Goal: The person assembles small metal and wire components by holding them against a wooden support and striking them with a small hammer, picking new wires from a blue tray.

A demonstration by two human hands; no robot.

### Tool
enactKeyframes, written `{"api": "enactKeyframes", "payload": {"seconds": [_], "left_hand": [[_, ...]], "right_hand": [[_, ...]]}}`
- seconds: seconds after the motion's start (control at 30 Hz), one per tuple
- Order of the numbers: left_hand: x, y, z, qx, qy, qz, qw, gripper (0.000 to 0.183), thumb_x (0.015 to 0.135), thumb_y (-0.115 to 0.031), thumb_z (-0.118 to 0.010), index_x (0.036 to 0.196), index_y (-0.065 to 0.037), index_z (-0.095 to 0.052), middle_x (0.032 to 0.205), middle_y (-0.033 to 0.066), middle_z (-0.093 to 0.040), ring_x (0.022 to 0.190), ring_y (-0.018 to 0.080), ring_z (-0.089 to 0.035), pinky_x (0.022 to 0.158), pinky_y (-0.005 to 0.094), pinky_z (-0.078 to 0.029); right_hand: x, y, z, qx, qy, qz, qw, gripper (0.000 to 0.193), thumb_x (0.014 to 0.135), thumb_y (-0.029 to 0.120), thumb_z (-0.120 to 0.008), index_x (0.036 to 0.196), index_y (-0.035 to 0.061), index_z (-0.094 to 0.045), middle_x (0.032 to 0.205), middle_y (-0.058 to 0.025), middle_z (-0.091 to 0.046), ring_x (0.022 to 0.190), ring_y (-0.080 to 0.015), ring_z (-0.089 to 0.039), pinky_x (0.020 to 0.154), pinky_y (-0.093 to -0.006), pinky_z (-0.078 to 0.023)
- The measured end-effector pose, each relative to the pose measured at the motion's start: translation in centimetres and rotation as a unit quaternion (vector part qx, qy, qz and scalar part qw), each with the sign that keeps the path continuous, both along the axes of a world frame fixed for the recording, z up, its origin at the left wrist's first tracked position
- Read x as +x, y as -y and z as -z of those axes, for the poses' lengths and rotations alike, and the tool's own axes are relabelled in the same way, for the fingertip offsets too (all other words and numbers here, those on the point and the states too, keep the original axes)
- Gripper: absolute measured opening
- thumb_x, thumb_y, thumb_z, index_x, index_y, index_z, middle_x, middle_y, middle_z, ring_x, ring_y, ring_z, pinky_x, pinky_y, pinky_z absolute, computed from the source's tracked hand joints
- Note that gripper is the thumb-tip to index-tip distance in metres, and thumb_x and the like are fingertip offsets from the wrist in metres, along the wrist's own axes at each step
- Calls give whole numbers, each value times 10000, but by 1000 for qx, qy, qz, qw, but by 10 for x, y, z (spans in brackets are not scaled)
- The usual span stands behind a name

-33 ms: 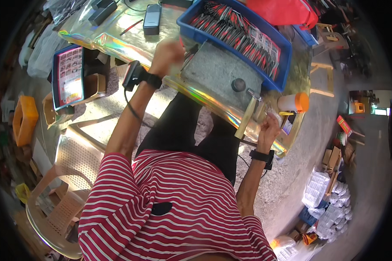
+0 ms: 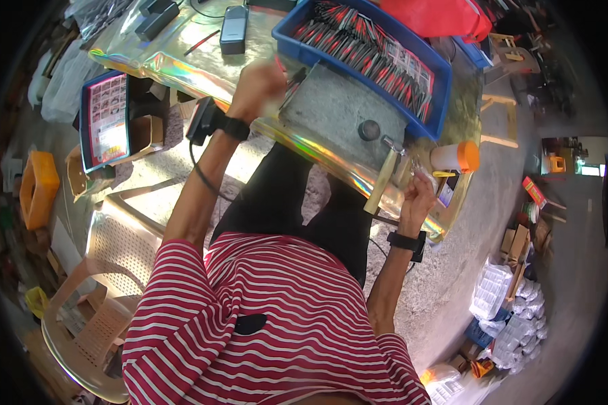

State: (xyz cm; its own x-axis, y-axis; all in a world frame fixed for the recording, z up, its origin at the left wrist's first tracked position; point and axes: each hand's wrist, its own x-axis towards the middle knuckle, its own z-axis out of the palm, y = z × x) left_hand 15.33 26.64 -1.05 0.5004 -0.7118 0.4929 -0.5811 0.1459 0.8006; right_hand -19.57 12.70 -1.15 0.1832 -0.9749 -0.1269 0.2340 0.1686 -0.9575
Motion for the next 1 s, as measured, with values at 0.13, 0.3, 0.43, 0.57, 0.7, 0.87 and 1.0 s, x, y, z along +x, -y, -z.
{"api": "enactKeyframes", "payload": {"seconds": [0.13, 0.3, 0.43, 0.57, 0.7, 0.87, 1.0], "left_hand": [[-50, -3, -68, 137, -387, 19, 911, 98, 757, -84, -492, 714, -2, -524, 606, 81, -547, 493, 139, -531, 449, 245, -434], [-94, -8, -75, 1, -567, 203, 798, 110, 814, -109, -489, 799, -2, -470, 778, 140, -560, 579, 158, -563, 487, 244, -494], [-120, -3, -74, -3, -618, 254, 744, 111, 836, -113, -472, 835, -3, -481, 839, 180, -571, 637, 175, -594, 537, 239, -519], [-130, 0, -71, -11, -654, 258, 711, 130, 840, -115, -469, 858, 13, -482, 839, 180, -572, 648, 179, -599, 532, 238, -522], [-132, 2, -68, -4, -655, 267, 707, 141, 838, -114, -472, 870, 23, -481, 840, 179, -573, 652, 179, -602, 541, 238, -527], [-133, 3, -71, -1, -657, 281, 699, 147, 837, -118, -473, 881, 22, -476, 834, 170, -575, 650, 176, -603, 550, 238, -530], [-133, 4, -69, 3, -662, 278, 696, 147, 838, -119, -470, 890, 19, -474, 827, 163, -576, 648, 170, -602, 547, 233, -530]], "right_hand": [[39, -30, -53, 1, 67, -80, 995, 162, 726, -8, -524, 882, -47, -546, 649, 1, -468, 528, -55, -407, 467, -177, -346], [77, -62, -84, 10, 96, -167, 981, 131, 725, -23, -519, 846, -43, -564, 650, -26, -494, 510, -57, -423, 455, -185, -353], [84, -76, -93, -3, 114, -183, 976, 132, 734, -26, -503, 851, -39, -563, 671, -41, -512, 509, -55, -425, 458, -195, -363], [83, -81, -92, -8, 117, -194, 974, 135, 742, -26, -497, 862, -33, -559, 690, -47, -525, 514, -50, -431, 458, -188, -365], [81, -82, -91, -15, 126, -205, 970, 135, 746, -25, -499, 870, -38, -550, 705, -49, -538, 519, -45, -438, 452, -180, -364], [82, -82, -92, -20, 121, -199, 972, 135, 743, -25, -499, 867, -45, -549, 704, -52, -540, 508, -47, -441, 442, -180, -366], [81, -82, -92, -33, 105, -192, 975, 141, 733, -28, -498, 863, -46, -549, 695, -53, -541, 492, -50, -441, 438, -181, -371]]}}
